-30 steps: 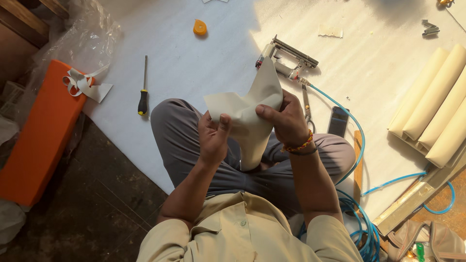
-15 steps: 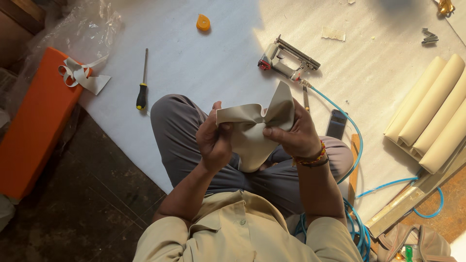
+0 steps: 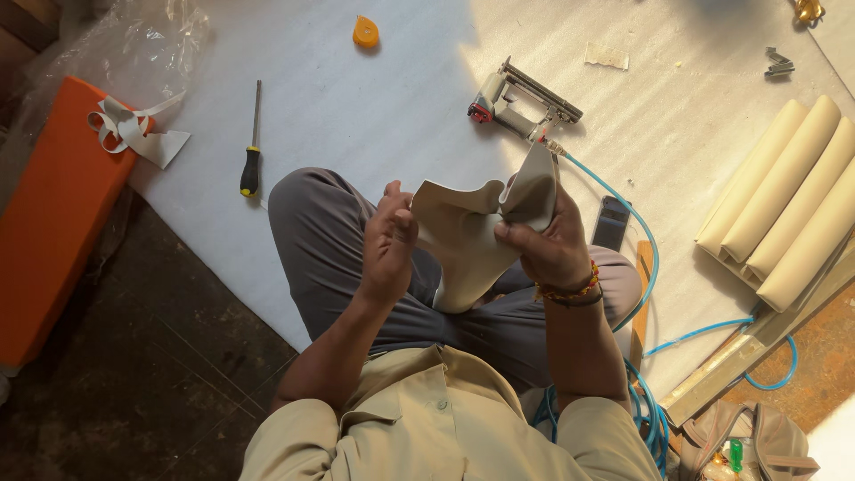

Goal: The person sits on the floor and wraps a strip of beige fabric around a long foam piece with a wooden backing board, folding the fabric edges over. They then use a pneumatic staple gun to fasten the fabric to the board, pressing and smoothing the fabric as they work around the piece.

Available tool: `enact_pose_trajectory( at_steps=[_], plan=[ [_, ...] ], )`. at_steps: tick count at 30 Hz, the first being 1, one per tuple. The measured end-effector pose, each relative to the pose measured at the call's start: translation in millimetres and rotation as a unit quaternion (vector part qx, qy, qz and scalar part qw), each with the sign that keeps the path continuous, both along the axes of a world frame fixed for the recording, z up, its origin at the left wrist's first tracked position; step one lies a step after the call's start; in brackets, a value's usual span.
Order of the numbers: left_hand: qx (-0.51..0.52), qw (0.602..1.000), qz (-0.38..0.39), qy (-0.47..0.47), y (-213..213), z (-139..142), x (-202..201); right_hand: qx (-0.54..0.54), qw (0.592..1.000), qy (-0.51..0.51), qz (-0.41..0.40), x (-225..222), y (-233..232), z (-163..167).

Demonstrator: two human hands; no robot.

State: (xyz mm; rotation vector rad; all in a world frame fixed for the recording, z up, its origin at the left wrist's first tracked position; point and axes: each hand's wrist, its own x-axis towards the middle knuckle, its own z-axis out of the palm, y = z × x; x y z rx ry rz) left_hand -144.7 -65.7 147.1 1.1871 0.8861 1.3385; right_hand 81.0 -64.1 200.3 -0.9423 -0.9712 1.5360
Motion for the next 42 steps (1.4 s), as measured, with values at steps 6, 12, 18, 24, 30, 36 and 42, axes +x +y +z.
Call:
enact_pose_trajectory(
  at_steps=[6, 12, 18, 24, 30, 36, 42],
  plan=[
    [-0.052, 0.99, -0.098, -0.082, -11.4, 6.4, 10.5, -0.07, 0.995, -0.021, 0.072, 3.3, 13.5, 26.6],
    [0.076, 0.995, -0.06, 0.028, -7.7, 37.7, 12.5, 0.028, 0.994, -0.008, 0.106, 2.9, 22.2, 37.7],
    [0.147, 0.973, 0.051, 0.169, -5.3, 43.4, 15.4, 0.09, 0.995, 0.045, 0.022, -8.3, 17.6, 24.0],
    [0.16, 0.969, 0.095, 0.164, 4.6, 19.5, 26.9, -0.054, 0.997, 0.051, 0.013, -6.5, 13.9, 13.3],
    [0.204, 0.957, 0.143, 0.146, 9.7, -1.6, 21.7, -0.102, 0.99, 0.094, 0.009, 7.7, -4.4, -19.9],
    [0.218, 0.941, 0.127, 0.223, 15.2, 1.6, 20.6, -0.046, 0.99, 0.13, 0.002, 27.8, -22.1, -38.9],
    [0.257, 0.923, 0.123, 0.26, 22.8, 3.0, 31.5, -0.074, 0.979, 0.188, 0.038, 36.8, -34.5, -37.8]
  ],
)
